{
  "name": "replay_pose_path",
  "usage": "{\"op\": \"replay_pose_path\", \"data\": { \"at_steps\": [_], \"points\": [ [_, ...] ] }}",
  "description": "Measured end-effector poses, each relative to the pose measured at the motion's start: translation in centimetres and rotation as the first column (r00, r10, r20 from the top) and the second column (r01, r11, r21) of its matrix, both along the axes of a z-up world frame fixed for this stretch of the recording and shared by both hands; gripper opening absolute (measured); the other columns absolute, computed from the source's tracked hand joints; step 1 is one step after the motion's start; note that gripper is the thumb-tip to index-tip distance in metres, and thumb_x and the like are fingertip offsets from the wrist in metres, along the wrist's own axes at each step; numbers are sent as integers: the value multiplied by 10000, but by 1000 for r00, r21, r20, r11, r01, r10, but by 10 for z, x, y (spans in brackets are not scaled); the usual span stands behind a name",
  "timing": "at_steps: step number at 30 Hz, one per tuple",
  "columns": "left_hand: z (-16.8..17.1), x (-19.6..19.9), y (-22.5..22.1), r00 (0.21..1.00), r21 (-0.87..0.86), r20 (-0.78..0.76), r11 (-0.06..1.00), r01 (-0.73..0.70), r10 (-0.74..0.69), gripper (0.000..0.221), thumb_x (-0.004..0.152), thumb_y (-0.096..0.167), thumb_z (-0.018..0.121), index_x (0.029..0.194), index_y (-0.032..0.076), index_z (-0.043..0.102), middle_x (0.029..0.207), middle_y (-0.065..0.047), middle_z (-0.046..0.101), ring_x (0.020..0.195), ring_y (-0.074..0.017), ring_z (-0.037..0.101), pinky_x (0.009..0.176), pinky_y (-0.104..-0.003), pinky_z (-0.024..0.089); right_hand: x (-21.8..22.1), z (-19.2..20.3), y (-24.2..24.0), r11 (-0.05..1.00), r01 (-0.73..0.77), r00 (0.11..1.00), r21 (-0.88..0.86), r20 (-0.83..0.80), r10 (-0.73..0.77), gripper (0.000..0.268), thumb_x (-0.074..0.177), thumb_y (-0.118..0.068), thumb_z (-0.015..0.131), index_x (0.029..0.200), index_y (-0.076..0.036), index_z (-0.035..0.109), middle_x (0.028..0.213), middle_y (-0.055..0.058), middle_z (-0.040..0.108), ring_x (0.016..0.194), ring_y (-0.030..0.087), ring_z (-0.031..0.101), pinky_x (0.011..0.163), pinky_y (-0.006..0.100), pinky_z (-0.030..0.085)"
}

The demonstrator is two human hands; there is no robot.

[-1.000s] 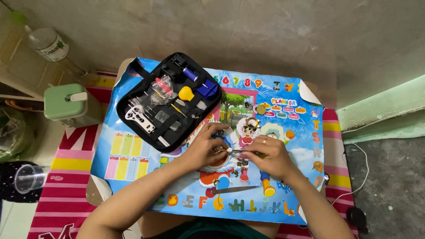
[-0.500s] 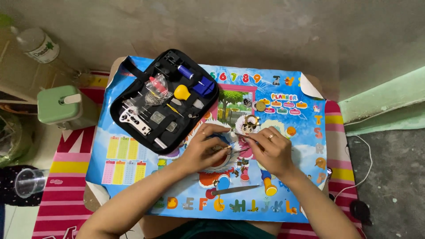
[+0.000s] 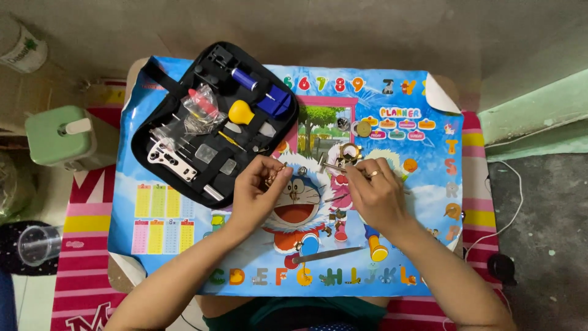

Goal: Using a watch repair kit to remove or insert pins in a metal watch band to adjust its size.

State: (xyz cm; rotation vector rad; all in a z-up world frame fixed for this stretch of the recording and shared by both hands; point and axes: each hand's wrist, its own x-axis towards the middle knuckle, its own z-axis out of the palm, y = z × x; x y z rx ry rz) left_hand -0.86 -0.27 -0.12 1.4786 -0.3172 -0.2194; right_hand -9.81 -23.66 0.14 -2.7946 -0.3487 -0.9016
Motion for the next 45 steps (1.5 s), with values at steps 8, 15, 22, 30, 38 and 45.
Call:
{"op": "replay_pose_path", "data": {
  "at_steps": [8, 15, 22, 30, 38, 45],
  "points": [
    [-21, 5, -3, 990, 176, 137, 983, -49, 25, 154, 965, 131, 726, 880, 39, 635, 457, -55, 506, 435, -111, 443, 437, -249, 343, -13, 9, 37, 970, -231, 973, 71, 44, 228, 81, 937, -95, 688, 956, -109, 766, 940, 112, 653, 870, 266, 610, 803, 425, 506],
    [-16, -1, -17, 984, 180, 173, 984, 15, -47, 122, 966, 137, 699, 904, 78, 613, 449, -49, 559, 384, -178, 489, 431, -255, 381, -5, 1, 57, 972, -233, 962, -5, -148, 230, 262, 1013, -146, 560, 1239, -147, 694, 1269, 180, 551, 1233, 350, 501, 1051, 560, 368],
    [-20, 1, -13, 965, 184, 213, 976, 116, -155, 88, 964, 127, 696, 935, 76, 629, 490, -63, 606, 403, -216, 567, 454, -264, 438, -8, -11, 55, 966, -257, 958, 18, -128, 257, 92, 966, -166, 647, 935, -112, 715, 1159, 180, 635, 1160, 348, 589, 1034, 622, 345],
    [-2, 10, -16, 950, 105, 214, 972, 211, -229, 133, 917, 127, 754, 823, 73, 676, 508, -80, 611, 458, -222, 609, 481, -279, 454, -9, -9, 60, 952, -306, 941, 5, -148, 303, 82, 917, -90, 623, 919, -134, 692, 1083, 155, 662, 1136, 360, 615, 1047, 649, 314],
    [4, 19, -17, 913, 85, 259, 949, 303, -314, 59, 878, 105, 777, 871, 57, 744, 618, -136, 662, 606, -337, 693, 565, -375, 543, -23, 0, 56, 937, -285, 904, 201, -270, 333, 204, 952, -62, 570, 1063, -127, 729, 1008, 37, 666, 1012, 273, 600, 993, 545, 369],
    [-1, 23, -9, 866, 109, 271, 907, 407, -421, 97, 851, 75, 784, 933, 38, 748, 694, -155, 703, 678, -340, 716, 643, -397, 574, -19, -8, 48, 904, -283, 881, 319, -287, 377, 77, 933, -91, 645, 949, -118, 715, 872, 21, 608, 887, 257, 574, 922, 500, 379]
  ]
}}
